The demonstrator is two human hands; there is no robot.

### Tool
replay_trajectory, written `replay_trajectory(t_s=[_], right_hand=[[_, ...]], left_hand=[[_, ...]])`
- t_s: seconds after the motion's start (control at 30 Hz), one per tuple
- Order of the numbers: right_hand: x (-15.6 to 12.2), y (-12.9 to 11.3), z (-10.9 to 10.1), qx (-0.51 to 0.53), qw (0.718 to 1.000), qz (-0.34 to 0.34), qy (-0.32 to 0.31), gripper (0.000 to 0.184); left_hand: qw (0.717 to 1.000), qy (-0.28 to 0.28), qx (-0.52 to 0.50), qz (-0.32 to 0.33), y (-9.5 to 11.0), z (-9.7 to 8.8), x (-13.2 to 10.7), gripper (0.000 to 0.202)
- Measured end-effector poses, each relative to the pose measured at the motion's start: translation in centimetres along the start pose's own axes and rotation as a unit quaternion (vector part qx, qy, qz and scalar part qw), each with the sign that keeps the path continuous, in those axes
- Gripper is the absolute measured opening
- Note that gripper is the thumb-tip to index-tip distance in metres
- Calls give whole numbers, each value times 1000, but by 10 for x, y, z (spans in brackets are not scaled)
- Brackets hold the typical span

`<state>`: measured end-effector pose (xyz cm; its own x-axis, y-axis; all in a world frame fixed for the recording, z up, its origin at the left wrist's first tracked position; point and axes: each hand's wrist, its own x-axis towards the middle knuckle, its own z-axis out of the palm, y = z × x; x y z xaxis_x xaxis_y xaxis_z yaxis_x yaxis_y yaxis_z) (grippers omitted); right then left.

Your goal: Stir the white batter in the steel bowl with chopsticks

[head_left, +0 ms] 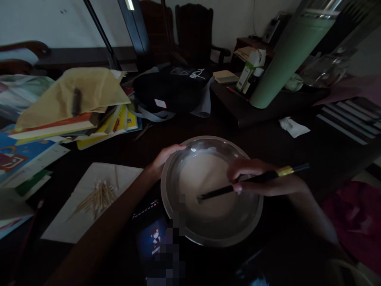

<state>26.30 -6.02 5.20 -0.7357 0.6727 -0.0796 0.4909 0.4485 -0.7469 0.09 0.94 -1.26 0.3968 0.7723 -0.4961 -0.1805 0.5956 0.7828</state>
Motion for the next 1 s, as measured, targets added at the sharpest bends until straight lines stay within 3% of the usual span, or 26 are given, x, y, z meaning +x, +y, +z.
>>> replay_trajectory(t_s=[0.1,0.23,0.37,0.5,0.57,0.67,0.83,0.9,1.0], right_hand=[[9,0,8,-24,997,37,62,13],[-6,2,-7,-56,982,102,146,15],[-19,4,-22,-13,989,98,106,18],[-7,2,-10,-4,999,36,30,17],[3,1,1,-21,999,24,40,14],[10,1,9,-45,992,54,103,12],[-2,6,-10,-72,971,115,196,19],[-9,9,-21,-64,973,119,188,20],[-17,13,-32,-28,986,107,127,22]], left_hand=[[999,-5,-24,-44,2,2,-1,22],[998,1,-41,-53,3,4,-4,24],[998,-3,-37,-57,3,4,-4,24],[997,12,-43,-63,5,6,-5,22],[996,14,-47,-70,6,8,-6,24],[996,19,-51,-66,6,10,-6,26],[996,6,-44,-76,6,9,-6,29],[996,9,-40,-73,6,9,-6,30],[997,14,-35,-61,7,9,-7,29]])
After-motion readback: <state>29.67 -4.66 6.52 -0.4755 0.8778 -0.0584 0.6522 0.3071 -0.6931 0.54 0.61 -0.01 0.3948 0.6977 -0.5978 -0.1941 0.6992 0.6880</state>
